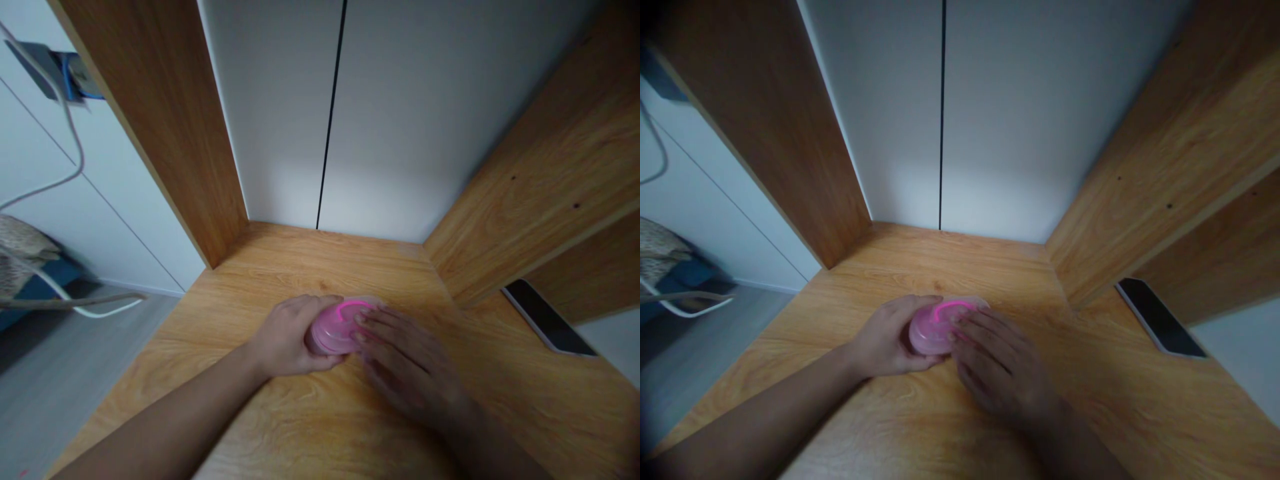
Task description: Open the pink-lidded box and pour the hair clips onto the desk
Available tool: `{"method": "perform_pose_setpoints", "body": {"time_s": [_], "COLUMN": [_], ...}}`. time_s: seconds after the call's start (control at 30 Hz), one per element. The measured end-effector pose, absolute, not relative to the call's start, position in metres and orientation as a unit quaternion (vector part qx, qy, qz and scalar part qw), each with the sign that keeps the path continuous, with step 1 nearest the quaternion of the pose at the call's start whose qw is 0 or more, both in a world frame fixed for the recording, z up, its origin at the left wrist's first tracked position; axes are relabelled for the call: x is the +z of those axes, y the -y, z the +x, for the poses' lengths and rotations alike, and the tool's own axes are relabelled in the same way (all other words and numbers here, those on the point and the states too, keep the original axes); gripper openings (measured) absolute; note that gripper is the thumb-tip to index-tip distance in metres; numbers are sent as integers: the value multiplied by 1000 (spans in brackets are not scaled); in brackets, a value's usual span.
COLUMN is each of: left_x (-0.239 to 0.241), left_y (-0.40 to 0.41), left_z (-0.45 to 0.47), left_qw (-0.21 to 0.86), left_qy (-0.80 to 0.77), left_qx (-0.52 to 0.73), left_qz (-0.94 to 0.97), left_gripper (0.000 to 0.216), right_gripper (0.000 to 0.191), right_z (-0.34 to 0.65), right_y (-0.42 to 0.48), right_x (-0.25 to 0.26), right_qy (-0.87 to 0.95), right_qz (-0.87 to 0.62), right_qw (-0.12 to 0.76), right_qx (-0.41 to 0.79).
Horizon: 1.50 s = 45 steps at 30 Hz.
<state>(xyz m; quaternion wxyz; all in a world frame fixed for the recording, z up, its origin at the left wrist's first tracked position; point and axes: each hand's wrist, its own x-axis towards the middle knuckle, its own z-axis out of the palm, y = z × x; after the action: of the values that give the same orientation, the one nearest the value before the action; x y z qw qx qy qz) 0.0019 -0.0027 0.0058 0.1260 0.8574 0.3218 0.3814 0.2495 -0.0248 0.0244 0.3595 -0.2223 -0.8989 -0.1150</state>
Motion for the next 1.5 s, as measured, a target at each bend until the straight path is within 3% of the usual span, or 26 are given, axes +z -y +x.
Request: {"method": "perform_pose_setpoints", "body": {"time_s": [0.37, 0.87, 1.17, 1.3, 1.5], "left_x": [-2, -9, -13, -14, -12], "left_y": [-2, -4, -6, -7, -6], "left_z": [-7, -7, -7, -7, -6], "left_qw": [250, 258, 282, 293, 301], "left_qy": [-342, -389, -380, -376, -377], "left_qx": [352, 370, 380, 383, 387], "left_qz": [834, 803, 794, 791, 786], "left_gripper": [95, 95, 96, 99, 100], "right_gripper": [67, 51, 20, 8, 24], "right_z": [262, 265, 265, 269, 270], "right_y": [18, 9, 7, 6, 10], "right_x": [16, 10, 11, 8, 11], "right_qy": [865, 819, 758, 773, 786], "right_qz": [-299, -366, -391, -387, -372], "right_qw": [392, 425, 509, 491, 475], "right_qx": [94, 120, 116, 106, 138]}}
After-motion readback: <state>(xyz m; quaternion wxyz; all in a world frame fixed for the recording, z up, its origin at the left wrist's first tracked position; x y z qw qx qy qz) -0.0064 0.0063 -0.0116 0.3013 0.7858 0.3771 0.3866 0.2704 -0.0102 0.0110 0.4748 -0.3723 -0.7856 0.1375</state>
